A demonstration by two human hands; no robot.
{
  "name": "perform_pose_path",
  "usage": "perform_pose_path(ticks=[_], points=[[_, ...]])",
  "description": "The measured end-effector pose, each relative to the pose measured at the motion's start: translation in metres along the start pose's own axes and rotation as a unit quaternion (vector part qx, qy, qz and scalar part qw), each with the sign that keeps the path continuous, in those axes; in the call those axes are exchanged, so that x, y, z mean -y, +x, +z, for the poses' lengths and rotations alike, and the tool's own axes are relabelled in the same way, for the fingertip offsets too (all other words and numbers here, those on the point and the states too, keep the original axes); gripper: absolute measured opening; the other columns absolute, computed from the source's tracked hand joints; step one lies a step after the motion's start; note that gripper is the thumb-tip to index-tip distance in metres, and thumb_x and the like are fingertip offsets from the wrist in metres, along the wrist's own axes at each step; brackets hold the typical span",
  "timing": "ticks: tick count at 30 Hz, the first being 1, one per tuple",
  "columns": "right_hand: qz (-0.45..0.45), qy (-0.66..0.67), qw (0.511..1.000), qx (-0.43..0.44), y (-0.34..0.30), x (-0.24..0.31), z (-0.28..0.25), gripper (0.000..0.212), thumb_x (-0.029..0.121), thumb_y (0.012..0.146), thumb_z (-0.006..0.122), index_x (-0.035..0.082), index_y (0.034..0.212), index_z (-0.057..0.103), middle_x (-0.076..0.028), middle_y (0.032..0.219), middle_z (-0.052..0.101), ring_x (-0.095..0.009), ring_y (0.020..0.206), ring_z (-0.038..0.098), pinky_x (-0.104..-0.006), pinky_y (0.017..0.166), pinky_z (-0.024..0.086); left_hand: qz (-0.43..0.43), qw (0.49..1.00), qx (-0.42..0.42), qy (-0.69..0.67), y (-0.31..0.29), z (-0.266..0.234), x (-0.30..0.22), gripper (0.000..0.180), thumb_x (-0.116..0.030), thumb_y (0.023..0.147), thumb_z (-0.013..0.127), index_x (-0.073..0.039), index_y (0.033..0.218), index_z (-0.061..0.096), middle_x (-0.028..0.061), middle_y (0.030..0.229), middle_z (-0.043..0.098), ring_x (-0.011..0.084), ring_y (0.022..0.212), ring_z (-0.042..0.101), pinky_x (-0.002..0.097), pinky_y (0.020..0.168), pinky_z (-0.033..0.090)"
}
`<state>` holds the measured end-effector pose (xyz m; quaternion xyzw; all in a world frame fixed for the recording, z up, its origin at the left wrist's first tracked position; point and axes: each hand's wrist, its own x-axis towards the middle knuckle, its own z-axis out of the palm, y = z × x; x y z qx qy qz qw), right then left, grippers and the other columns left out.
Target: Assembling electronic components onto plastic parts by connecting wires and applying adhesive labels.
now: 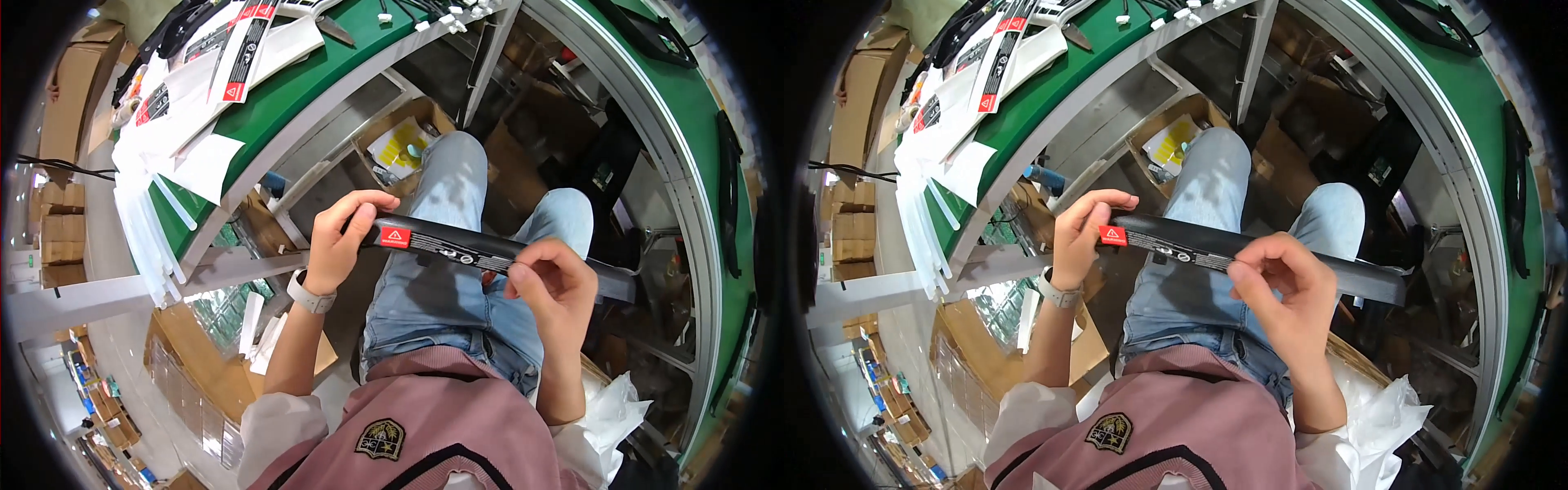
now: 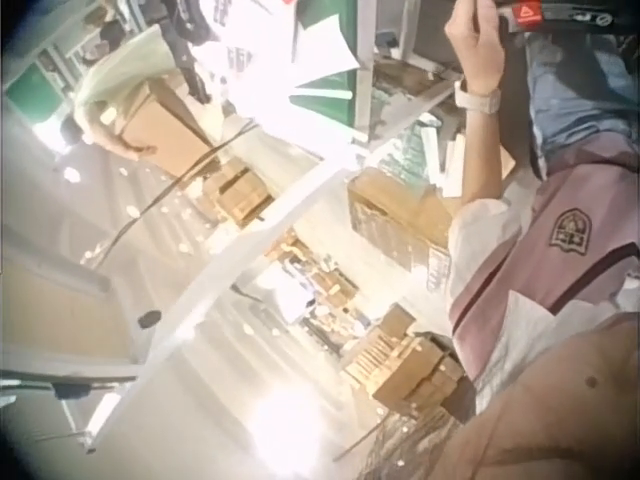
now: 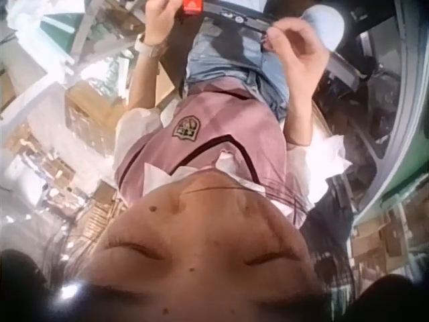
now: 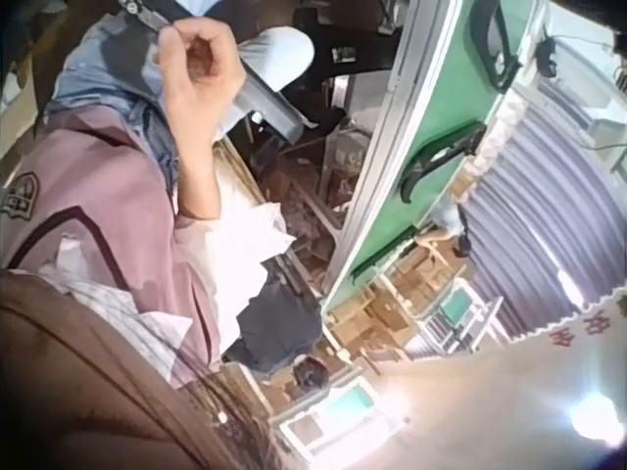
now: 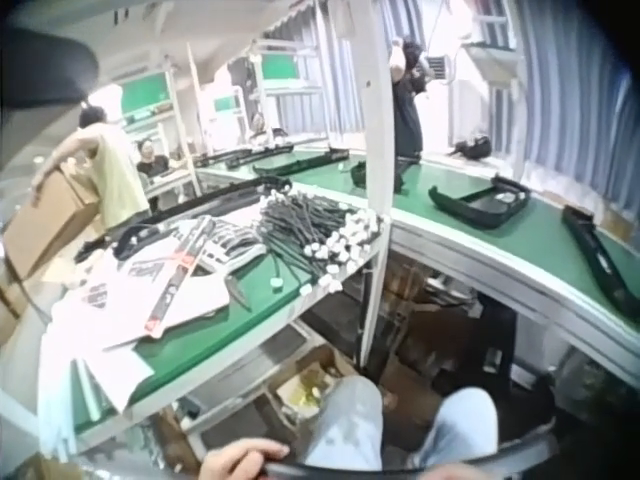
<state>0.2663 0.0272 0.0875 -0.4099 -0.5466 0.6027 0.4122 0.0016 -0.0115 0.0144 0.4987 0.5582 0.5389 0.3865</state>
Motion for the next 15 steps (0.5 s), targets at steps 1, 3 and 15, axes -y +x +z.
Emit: perform_pose_path(ticks=[1, 3, 15], points=[[0.027, 0.013, 0.999, 0.013, 0.000, -0.002, 0.002, 0.009, -0.003, 0.085, 0.069, -0.003, 0.089, 0.061, -0.004, 0.081, 0.061, -0.009, 0.067, 0.061, -0.0213, 0.061, 0.050, -0.004, 1.000, -0.001, -0.004, -0.003, -0.001, -0.001, 0.025, -0.019, 0.100, 0.053, 0.003, 0.106, 0.066, 0.0087, 0.101, 0.070, 0.0157, 0.096, 0.065, 0.0300, 0.089, 0.049], [0.059, 0.022, 0.998, 0.026, 0.002, -0.008, 0.005, 0.009, -0.002, 0.085, 0.069, -0.003, 0.089, 0.061, -0.003, 0.079, 0.061, -0.009, 0.066, 0.061, -0.0209, 0.060, 0.049, -0.024, 0.989, 0.019, -0.144, -0.008, -0.002, -0.002, 0.038, -0.030, 0.102, 0.047, 0.004, 0.106, 0.065, 0.0105, 0.105, 0.069, 0.0164, 0.097, 0.064, 0.0289, 0.090, 0.048], [0.108, -0.091, 0.990, -0.011, 0.012, -0.018, 0.021, 0.009, -0.001, 0.084, 0.071, -0.002, 0.085, 0.062, -0.002, 0.074, 0.062, -0.006, 0.061, 0.057, -0.0190, 0.056, 0.045, 0.073, 0.994, -0.004, -0.076, -0.007, -0.004, 0.014, 0.012, 0.000, 0.081, 0.071, 0.001, 0.074, 0.061, 0.0071, 0.080, 0.064, 0.0228, 0.090, 0.062, 0.0348, 0.086, 0.048]])
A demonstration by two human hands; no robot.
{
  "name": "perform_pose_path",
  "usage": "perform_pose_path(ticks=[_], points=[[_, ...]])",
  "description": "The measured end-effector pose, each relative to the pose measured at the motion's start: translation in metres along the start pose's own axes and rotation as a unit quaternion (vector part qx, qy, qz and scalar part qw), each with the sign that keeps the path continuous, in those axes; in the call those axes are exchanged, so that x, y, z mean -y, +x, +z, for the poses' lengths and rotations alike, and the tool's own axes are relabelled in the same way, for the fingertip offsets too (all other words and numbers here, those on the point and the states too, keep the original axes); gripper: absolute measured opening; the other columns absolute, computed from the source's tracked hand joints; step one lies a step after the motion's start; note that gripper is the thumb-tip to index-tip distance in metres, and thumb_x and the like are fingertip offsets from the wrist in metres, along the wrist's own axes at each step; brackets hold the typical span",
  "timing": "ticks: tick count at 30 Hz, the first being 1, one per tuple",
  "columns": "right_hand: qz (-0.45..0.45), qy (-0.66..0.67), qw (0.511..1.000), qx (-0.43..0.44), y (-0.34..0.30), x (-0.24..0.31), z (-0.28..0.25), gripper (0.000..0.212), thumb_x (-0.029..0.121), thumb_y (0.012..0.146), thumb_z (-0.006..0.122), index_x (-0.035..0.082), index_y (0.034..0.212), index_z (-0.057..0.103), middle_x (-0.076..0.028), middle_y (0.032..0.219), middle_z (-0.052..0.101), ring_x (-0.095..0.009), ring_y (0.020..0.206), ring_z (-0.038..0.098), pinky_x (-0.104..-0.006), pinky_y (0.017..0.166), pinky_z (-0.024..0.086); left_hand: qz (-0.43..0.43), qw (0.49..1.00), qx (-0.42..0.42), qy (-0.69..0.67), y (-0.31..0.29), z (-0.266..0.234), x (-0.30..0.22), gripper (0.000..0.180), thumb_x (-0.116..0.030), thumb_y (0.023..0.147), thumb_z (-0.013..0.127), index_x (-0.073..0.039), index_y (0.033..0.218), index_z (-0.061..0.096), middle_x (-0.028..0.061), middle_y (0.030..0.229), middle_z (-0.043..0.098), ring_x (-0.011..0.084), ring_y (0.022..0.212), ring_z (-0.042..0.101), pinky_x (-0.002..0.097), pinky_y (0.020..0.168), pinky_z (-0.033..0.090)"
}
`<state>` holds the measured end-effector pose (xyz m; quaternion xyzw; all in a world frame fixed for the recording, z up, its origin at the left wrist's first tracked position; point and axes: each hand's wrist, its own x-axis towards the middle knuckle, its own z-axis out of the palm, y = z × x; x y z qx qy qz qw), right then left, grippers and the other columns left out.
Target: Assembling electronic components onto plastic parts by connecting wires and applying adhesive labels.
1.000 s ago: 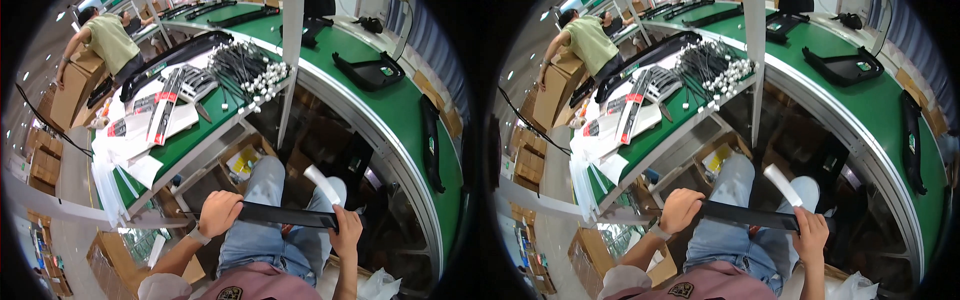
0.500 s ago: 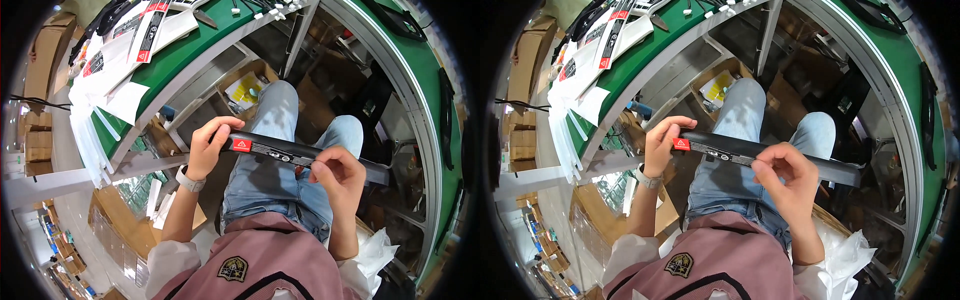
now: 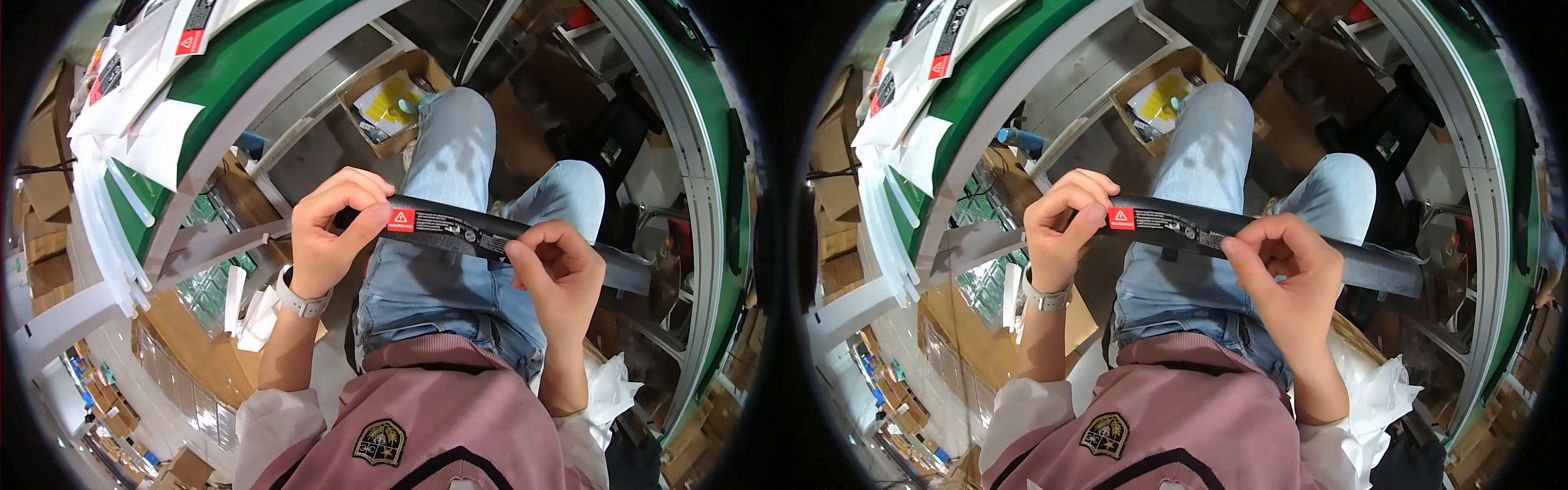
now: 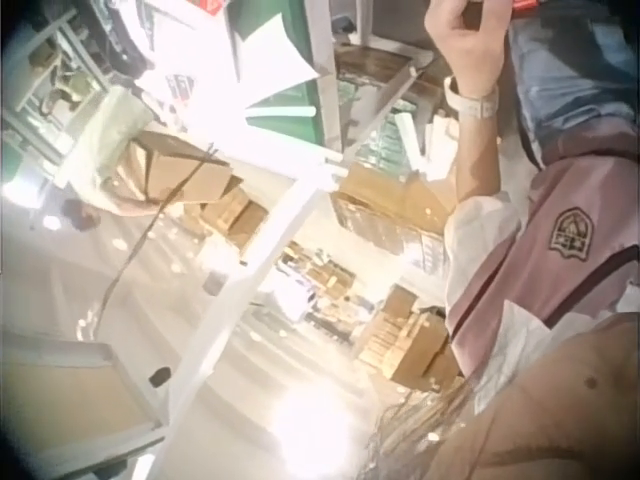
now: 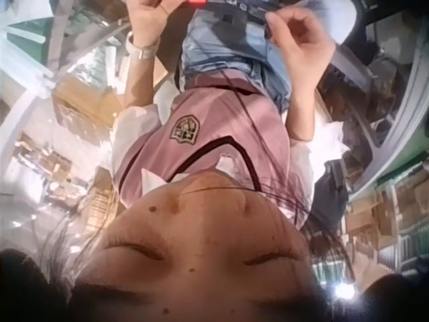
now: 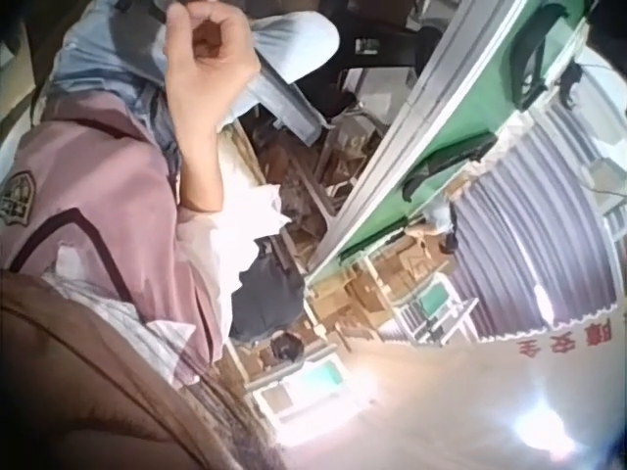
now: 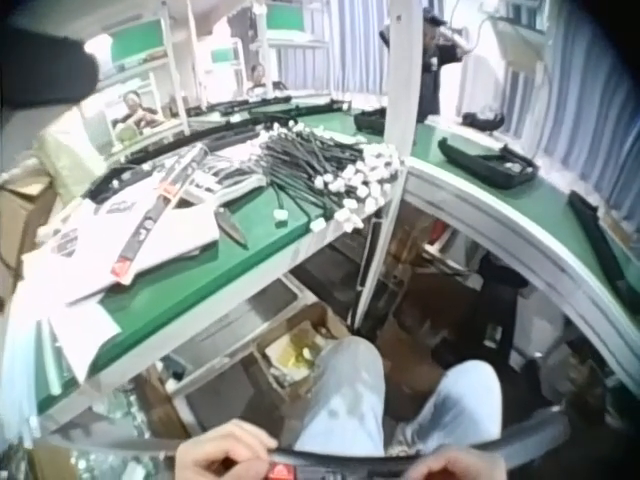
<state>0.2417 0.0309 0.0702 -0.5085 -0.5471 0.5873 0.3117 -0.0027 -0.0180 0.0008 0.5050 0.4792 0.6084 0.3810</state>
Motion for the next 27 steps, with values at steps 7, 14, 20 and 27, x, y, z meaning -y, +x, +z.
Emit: perform_pose_path(ticks=[7, 14, 20, 27], points=[[-0.064, -0.024, 0.998, -0.011, 0.004, -0.009, -0.001, 0.010, -0.006, 0.081, 0.072, -0.003, 0.082, 0.063, -0.003, 0.074, 0.062, -0.007, 0.058, 0.057, -0.0188, 0.053, 0.044, -0.045, 0.997, -0.022, -0.054, -0.001, -0.003, 0.004, 0.010, 0.002, 0.079, 0.068, 0.001, 0.086, 0.061, 0.0082, 0.096, 0.059, 0.0218, 0.096, 0.061, 0.0339, 0.090, 0.047], [-0.084, -0.009, 0.996, -0.005, 0.003, -0.006, 0.000, 0.010, -0.006, 0.080, 0.073, -0.002, 0.080, 0.063, -0.004, 0.075, 0.061, -0.007, 0.060, 0.058, -0.0189, 0.053, 0.044, -0.045, 0.998, 0.011, 0.044, -0.001, -0.003, 0.002, 0.014, -0.008, 0.078, 0.076, 0.001, 0.082, 0.066, 0.0093, 0.099, 0.058, 0.0226, 0.099, 0.060, 0.0344, 0.091, 0.047], [-0.031, -0.125, 0.991, -0.029, 0.005, -0.006, 0.007, 0.012, -0.001, 0.079, 0.075, -0.001, 0.077, 0.064, -0.001, 0.071, 0.061, -0.004, 0.056, 0.055, -0.0178, 0.050, 0.042, -0.068, 0.998, -0.008, 0.013, 0.000, 0.001, -0.001, 0.018, -0.005, 0.080, 0.073, 0.000, 0.072, 0.058, 0.0085, 0.094, 0.056, 0.0218, 0.095, 0.060, 0.0347, 0.088, 0.048], [-0.033, -0.171, 0.985, -0.016, 0.004, -0.008, 0.008, 0.013, 0.000, 0.077, 0.075, 0.000, 0.076, 0.062, -0.001, 0.065, 0.059, -0.004, 0.052, 0.054, -0.0189, 0.047, 0.041, -0.049, 0.993, -0.013, 0.111, -0.003, 0.005, -0.002, 0.018, 0.001, 0.076, 0.070, -0.001, 0.068, 0.053, 0.0087, 0.091, 0.054, 0.0191, 0.090, 0.060, 0.0306, 0.081, 0.048]])
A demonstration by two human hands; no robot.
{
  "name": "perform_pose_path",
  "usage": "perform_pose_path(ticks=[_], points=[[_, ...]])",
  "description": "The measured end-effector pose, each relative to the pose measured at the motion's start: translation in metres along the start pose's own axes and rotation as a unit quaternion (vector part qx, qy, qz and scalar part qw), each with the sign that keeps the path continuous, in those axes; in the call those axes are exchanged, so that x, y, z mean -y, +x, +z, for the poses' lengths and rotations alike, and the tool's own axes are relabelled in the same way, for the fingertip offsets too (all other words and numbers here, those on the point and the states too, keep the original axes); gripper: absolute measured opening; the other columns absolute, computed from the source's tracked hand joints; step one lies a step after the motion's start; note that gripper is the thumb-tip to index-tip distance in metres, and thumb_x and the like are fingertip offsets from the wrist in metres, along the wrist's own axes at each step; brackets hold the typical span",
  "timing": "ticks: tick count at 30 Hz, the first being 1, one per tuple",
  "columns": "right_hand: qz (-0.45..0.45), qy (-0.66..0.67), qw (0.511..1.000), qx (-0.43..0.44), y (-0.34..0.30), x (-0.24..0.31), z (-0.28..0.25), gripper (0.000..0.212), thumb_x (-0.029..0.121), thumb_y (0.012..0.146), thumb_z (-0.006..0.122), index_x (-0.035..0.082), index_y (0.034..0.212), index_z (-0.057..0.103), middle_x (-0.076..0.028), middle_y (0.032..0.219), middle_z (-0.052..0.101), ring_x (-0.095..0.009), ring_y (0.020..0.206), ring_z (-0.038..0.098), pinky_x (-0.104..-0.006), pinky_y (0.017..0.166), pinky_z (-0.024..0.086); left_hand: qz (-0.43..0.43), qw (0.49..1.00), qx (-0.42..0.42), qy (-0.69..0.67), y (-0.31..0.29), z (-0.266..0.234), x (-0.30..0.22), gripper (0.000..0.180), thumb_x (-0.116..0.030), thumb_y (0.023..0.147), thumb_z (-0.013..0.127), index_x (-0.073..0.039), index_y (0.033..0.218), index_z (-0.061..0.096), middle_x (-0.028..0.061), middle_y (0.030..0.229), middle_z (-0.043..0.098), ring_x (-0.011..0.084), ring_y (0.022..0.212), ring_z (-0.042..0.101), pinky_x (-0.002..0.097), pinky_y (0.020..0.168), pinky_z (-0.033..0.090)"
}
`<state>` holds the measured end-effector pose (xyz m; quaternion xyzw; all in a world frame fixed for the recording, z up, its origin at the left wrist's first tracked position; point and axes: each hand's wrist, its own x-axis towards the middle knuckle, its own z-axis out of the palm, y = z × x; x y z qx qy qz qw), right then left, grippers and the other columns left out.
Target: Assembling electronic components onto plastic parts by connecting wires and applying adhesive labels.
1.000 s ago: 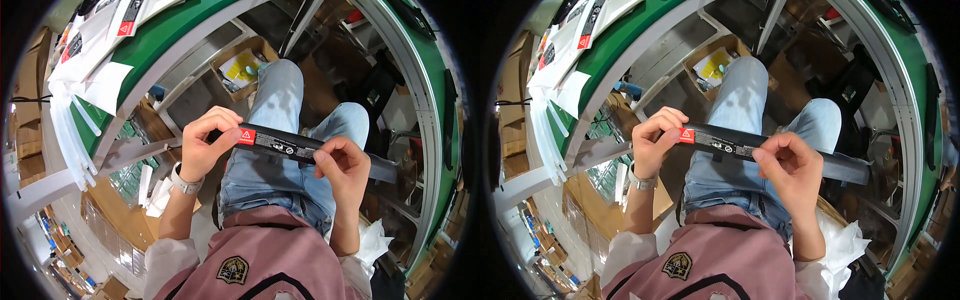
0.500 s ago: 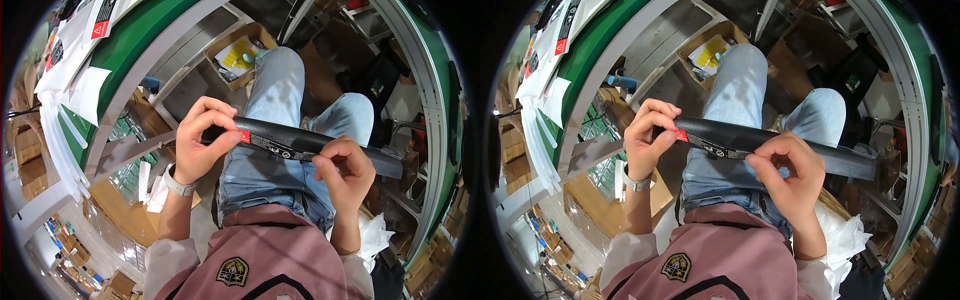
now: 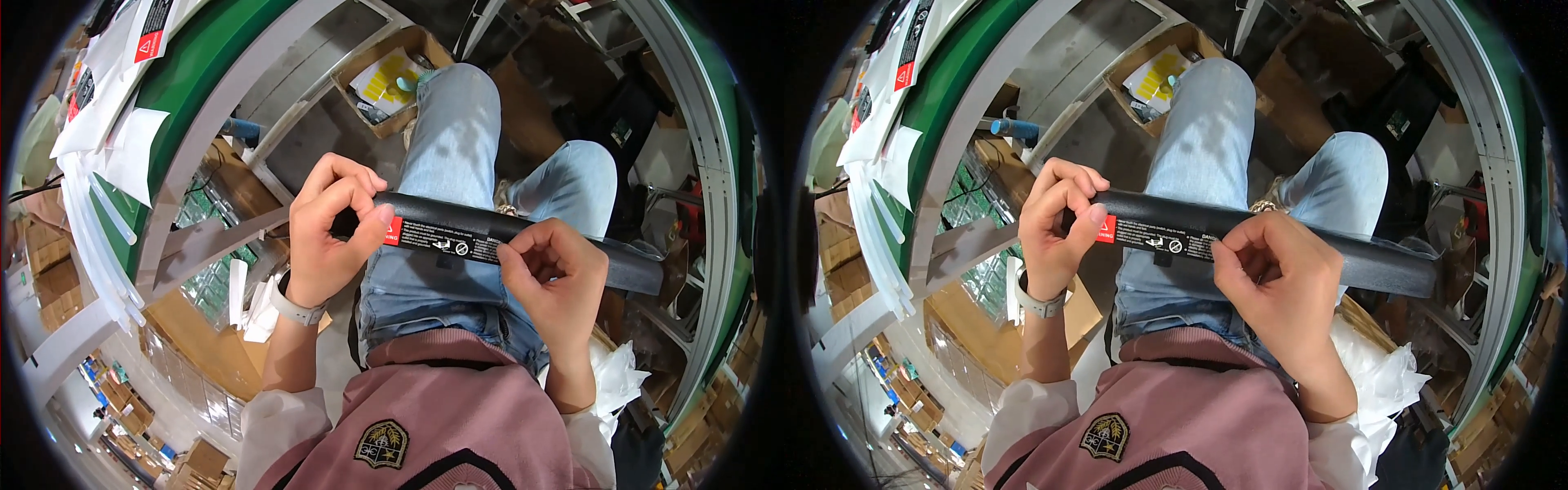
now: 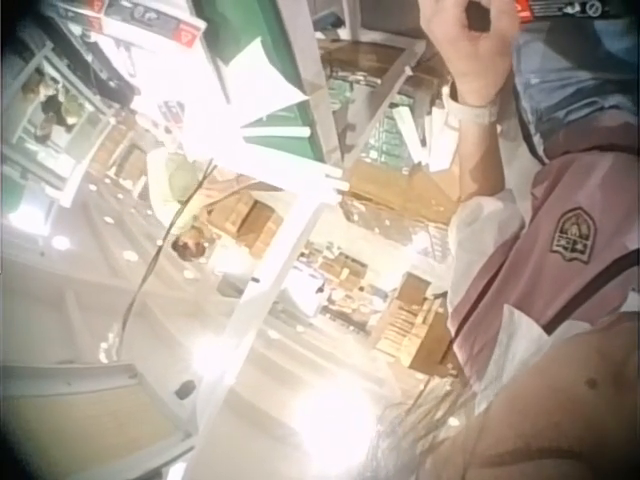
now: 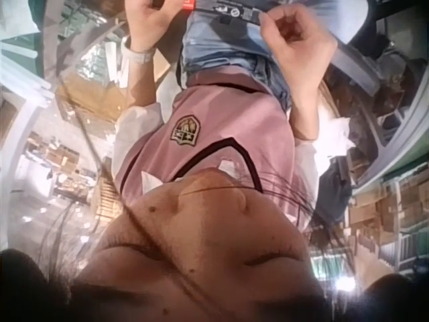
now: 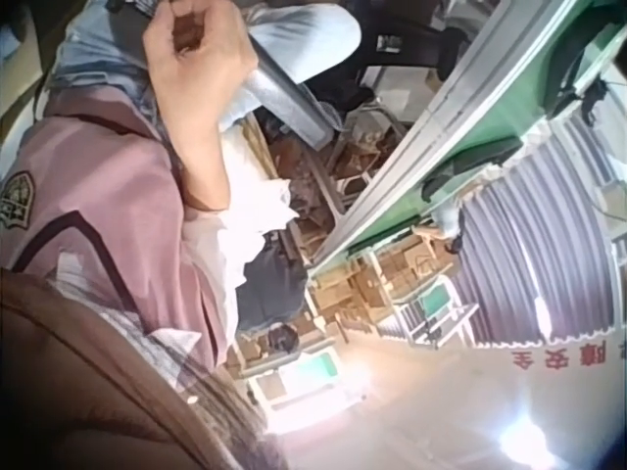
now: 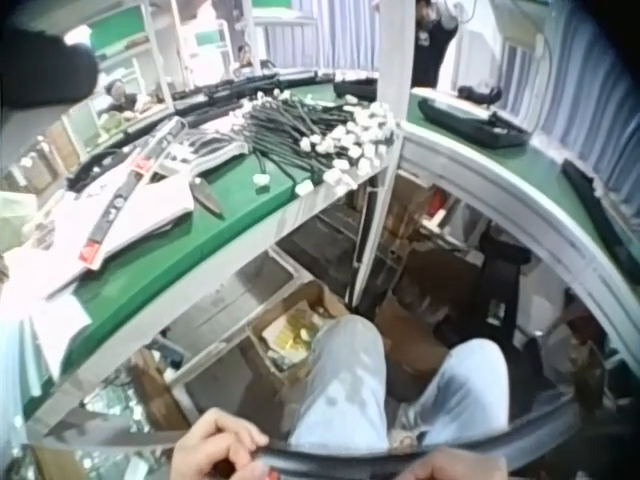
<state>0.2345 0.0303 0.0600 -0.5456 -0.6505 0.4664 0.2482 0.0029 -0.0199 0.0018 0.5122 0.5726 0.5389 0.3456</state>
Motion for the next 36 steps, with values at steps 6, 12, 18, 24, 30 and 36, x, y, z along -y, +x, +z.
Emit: perform_pose_path(ticks=[6, 12, 18, 24, 30, 36], points=[[-0.043, -0.035, 0.998, 0.009, 0.001, -0.002, 0.002, 0.014, -0.001, 0.079, 0.073, 0.000, 0.076, 0.059, 0.004, 0.063, 0.058, 0.002, 0.054, 0.048, -0.0137, 0.048, 0.034, 0.047, 0.998, -0.006, 0.051, 0.001, 0.002, 0.002, 0.019, 0.005, 0.070, 0.069, -0.002, 0.067, 0.051, 0.0094, 0.089, 0.054, 0.0192, 0.086, 0.062, 0.0288, 0.075, 0.049], [-0.028, -0.038, 0.999, 0.009, 0.001, 0.001, 0.002, 0.014, -0.001, 0.075, 0.075, 0.000, 0.075, 0.061, -0.002, 0.065, 0.059, -0.006, 0.050, 0.055, -0.0202, 0.047, 0.042, 0.065, 0.994, -0.002, 0.088, 0.000, 0.001, 0.003, 0.022, 0.005, 0.065, 0.070, -0.002, 0.066, 0.050, 0.0092, 0.087, 0.053, 0.0198, 0.085, 0.062, 0.0287, 0.071, 0.049], [-0.013, -0.038, 0.999, 0.002, 0.000, 0.002, 0.004, 0.013, -0.001, 0.075, 0.075, 0.000, 0.075, 0.062, -0.002, 0.065, 0.060, -0.006, 0.051, 0.055, -0.0199, 0.048, 0.043, 0.073, 0.990, -0.007, 0.121, 0.000, -0.002, 0.004, 0.029, 0.004, 0.063, 0.074, -0.004, 0.063, 0.045, 0.0102, 0.096, 0.048, 0.0216, 0.094, 0.060, 0.0302, 0.075, 0.048], [0.005, -0.013, 1.000, 0.021, -0.001, 0.002, 0.002, 0.012, -0.002, 0.076, 0.074, -0.001, 0.076, 0.062, -0.003, 0.066, 0.061, -0.006, 0.052, 0.056, -0.0201, 0.049, 0.044, 0.003, 1.000, 0.019, 0.024, -0.004, -0.013, 0.008, 0.039, -0.001, 0.070, 0.080, -0.005, 0.061, 0.042, 0.0087, 0.104, 0.049, 0.0237, 0.107, 0.059, 0.0300, 0.082, 0.045], [-0.034, -0.004, 0.999, 0.024, 0.000, -0.001, 0.004, 0.014, -0.004, 0.079, 0.072, -0.001, 0.076, 0.059, 0.002, 0.063, 0.059, 0.002, 0.052, 0.047, -0.0146, 0.047, 0.033, -0.005, 1.000, 0.013, 0.005, -0.006, -0.012, 0.008, 0.040, -0.003, 0.073, 0.079, -0.004, 0.062, 0.040, 0.0099, 0.103, 0.053, 0.0241, 0.105, 0.060, 0.0306, 0.084, 0.046], [-0.045, -0.037, 0.998, 0.012, 0.005, -0.004, 0.010, 0.015, 0.002, 0.075, 0.075, 0.001, 0.075, 0.060, -0.005, 0.065, 0.060, -0.013, 0.051, 0.059, -0.0253, 0.047, 0.046, -0.002, 1.000, 0.006, -0.007, -0.004, -0.011, 0.015, 0.040, -0.002, 0.074, 0.078, -0.004, 0.062, 0.040, 0.0104, 0.103, 0.053, 0.0245, 0.105, 0.060, 0.0314, 0.085, 0.046]])
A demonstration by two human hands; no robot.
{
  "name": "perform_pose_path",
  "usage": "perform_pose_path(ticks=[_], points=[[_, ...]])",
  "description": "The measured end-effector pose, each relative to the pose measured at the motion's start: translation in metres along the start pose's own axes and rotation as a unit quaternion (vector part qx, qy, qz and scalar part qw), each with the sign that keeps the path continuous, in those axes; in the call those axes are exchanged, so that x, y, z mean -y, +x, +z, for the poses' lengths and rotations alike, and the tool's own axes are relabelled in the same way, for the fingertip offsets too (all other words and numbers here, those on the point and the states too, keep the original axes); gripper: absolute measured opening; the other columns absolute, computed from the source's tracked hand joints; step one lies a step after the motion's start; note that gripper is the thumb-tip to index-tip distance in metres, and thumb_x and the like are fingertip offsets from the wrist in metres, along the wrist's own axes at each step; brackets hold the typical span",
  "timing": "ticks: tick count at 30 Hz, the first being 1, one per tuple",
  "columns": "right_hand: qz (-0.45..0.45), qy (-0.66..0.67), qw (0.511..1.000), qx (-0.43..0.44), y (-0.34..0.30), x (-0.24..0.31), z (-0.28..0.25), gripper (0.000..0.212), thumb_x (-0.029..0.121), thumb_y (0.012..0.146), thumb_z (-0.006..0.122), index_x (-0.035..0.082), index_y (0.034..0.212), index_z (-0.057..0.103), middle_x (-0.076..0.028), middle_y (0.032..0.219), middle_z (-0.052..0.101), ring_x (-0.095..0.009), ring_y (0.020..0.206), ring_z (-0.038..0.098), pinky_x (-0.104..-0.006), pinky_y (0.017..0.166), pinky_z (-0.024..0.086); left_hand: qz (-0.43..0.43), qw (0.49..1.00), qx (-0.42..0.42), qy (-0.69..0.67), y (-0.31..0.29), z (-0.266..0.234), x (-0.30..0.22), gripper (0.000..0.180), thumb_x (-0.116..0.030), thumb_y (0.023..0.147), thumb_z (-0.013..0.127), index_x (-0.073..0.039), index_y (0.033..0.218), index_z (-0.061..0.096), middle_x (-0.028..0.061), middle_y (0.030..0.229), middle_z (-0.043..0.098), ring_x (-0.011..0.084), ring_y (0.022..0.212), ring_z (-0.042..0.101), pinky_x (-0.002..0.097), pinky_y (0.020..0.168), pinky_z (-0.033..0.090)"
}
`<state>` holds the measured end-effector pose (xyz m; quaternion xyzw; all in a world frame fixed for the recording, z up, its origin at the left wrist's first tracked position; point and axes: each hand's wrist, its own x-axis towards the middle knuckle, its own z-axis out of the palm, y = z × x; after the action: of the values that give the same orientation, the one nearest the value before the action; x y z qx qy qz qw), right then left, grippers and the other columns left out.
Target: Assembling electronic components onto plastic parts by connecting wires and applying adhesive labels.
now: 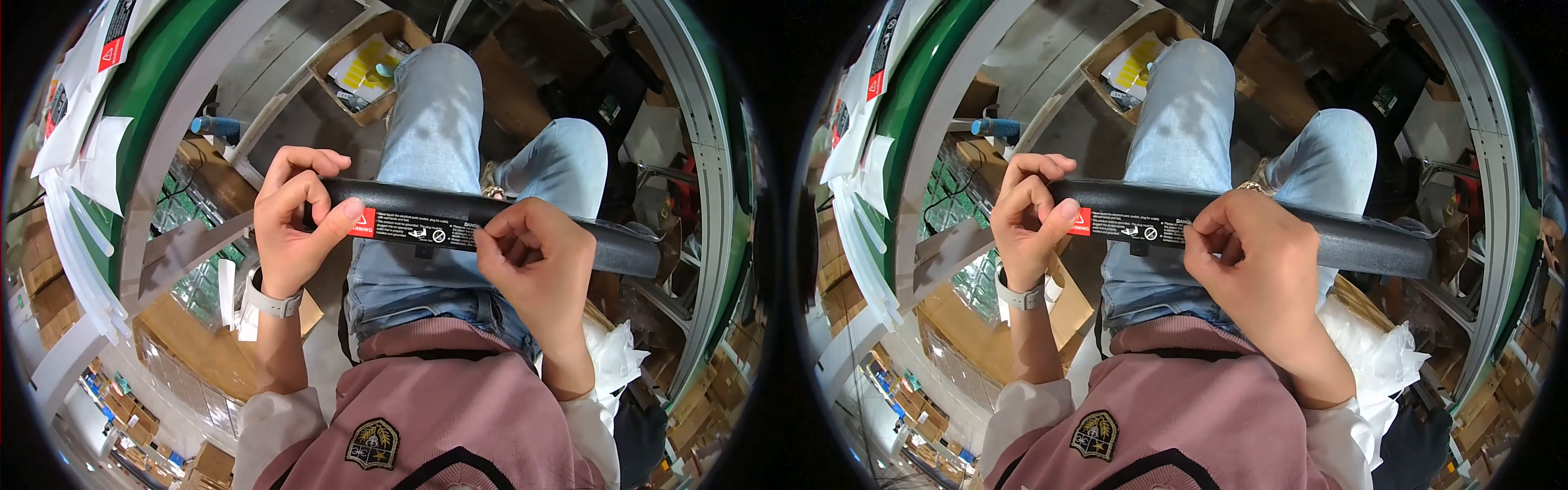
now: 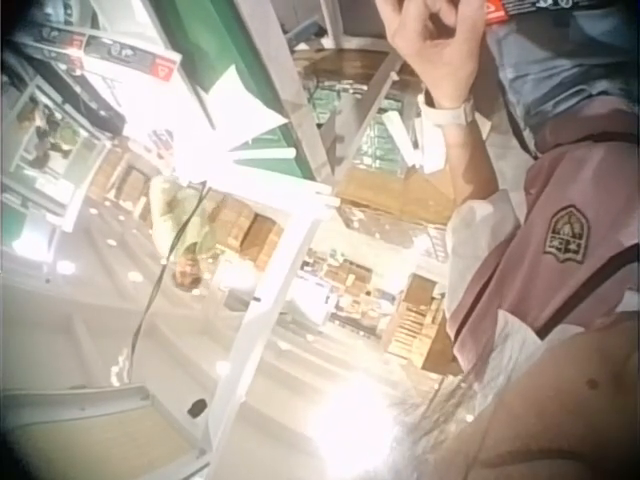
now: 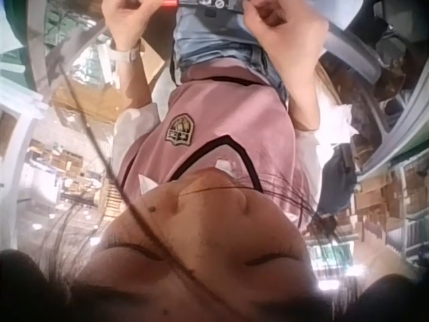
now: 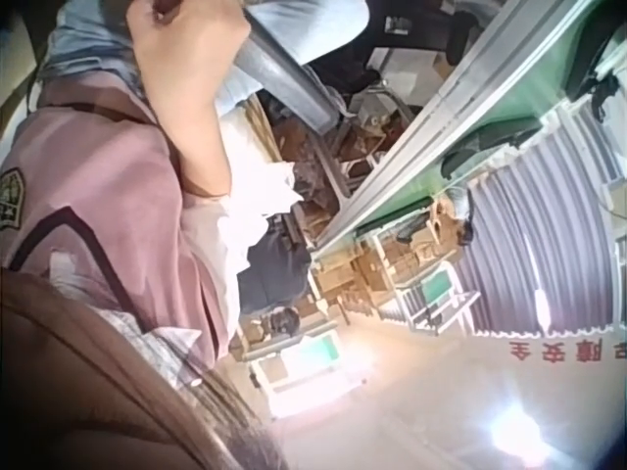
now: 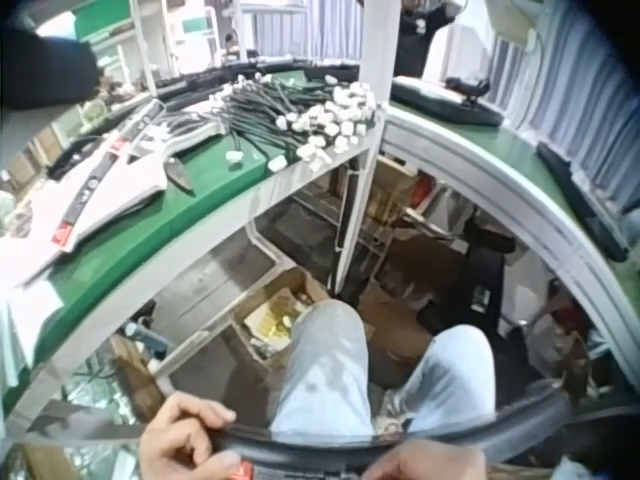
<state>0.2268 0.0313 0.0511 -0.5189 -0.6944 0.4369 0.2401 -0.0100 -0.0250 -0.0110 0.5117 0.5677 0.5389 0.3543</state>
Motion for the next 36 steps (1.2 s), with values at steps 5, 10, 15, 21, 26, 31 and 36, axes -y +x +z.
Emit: perform_pose_path(ticks=[5, 10, 15, 21, 26, 31, 36], points=[[-0.085, -0.333, 0.939, 0.000, 0.000, 0.028, -0.020, 0.031, 0.020, 0.069, 0.082, 0.005, 0.079, 0.056, -0.007, 0.065, 0.058, -0.022, 0.050, 0.059, -0.0342, 0.046, 0.046, 0.022, 1.000, -0.002, 0.009, 0.004, 0.001, -0.008, 0.039, -0.001, 0.073, 0.076, -0.005, 0.061, 0.038, 0.0113, 0.097, 0.057, 0.0227, 0.097, 0.061, 0.0313, 0.083, 0.047], [-0.299, -0.326, 0.890, 0.106, 0.010, 0.033, -0.001, 0.062, 0.034, 0.073, 0.073, 0.007, 0.127, 0.057, -0.010, 0.126, 0.056, -0.028, 0.120, 0.052, -0.0454, 0.092, 0.047, 0.036, 0.999, -0.002, 0.037, 0.009, 0.008, -0.006, 0.035, -0.001, 0.076, 0.070, -0.004, 0.062, 0.038, 0.0138, 0.093, 0.058, 0.0232, 0.089, 0.061, 0.0318, 0.079, 0.048], [-0.325, -0.398, 0.854, 0.074, -0.001, 0.003, -0.020, 0.059, 0.025, 0.082, 0.066, 0.008, 0.137, 0.050, -0.009, 0.137, 0.054, -0.026, 0.130, 0.048, -0.0509, 0.102, 0.039, 0.046, 0.998, -0.018, 0.031, 0.012, 0.014, -0.003, 0.030, -0.003, 0.081, 0.065, -0.003, 0.067, 0.039, 0.0126, 0.089, 0.055, 0.0239, 0.088, 0.061, 0.0332, 0.079, 0.049], [-0.237, -0.349, 0.905, 0.062, 0.041, 0.005, -0.139, 0.025, 0.029, 0.084, 0.068, 0.011, 0.102, 0.068, -0.007, 0.091, 0.070, -0.026, 0.084, 0.069, -0.0394, 0.069, 0.054, 0.141, 0.964, 0.139, 0.179, 0.036, -0.006, -0.016, 0.050, -0.020, 0.067, 0.080, -0.002, 0.109, 0.060, 0.0161, 0.111, 0.063, 0.0344, 0.103, 0.062, 0.0385, 0.090, 0.049], [-0.276, -0.356, 0.869, -0.203, 0.229, 0.021, -0.200, 0.029, 0.018, 0.083, 0.066, 0.003, 0.108, 0.062, -0.018, 0.092, 0.068, -0.035, 0.086, 0.066, -0.0438, 0.075, 0.052, 0.019, 0.980, 0.165, 0.107, 0.042, -0.025, 0.002, 0.049, -0.011, 0.077, 0.070, -0.001, 0.123, 0.060, 0.0157, 0.118, 0.064, 0.0291, 0.113, 0.061, 0.0361, 0.097, 0.047], [-0.258, -0.547, 0.722, -0.336, 0.422, -0.007, -0.232, 0.068, 0.030, 0.082, 0.070, 0.002, 0.138, 0.043, -0.017, 0.138, 0.049, -0.030, 0.133, 0.044, -0.0535, 0.107, 0.035, -0.121, 0.989, 0.083, 0.002, 0.034, -0.015, 0.028, 0.052, 0.005, 0.070, 0.054, 0.002, 0.121, 0.063, 0.0122, 0.125, 0.064, 0.0229, 0.119, 0.058, 0.0312, 0.105, 0.040], [-0.209, -0.574, 0.740, -0.281, 0.444, 0.009, -0.226, 0.044, 0.052, 0.073, 0.075, 0.009, 0.079, 0.065, -0.007, 0.069, 0.069, -0.027, 0.067, 0.069, -0.0415, 0.077, 0.051, -0.269, 0.955, -0.052, -0.112, 0.000, -0.034, 0.022, 0.059, -0.008, 0.070, 0.057, 0.004, 0.127, 0.060, 0.0163, 0.126, 0.064, 0.0239, 0.121, 0.058, 0.0351, 0.108, 0.040]])
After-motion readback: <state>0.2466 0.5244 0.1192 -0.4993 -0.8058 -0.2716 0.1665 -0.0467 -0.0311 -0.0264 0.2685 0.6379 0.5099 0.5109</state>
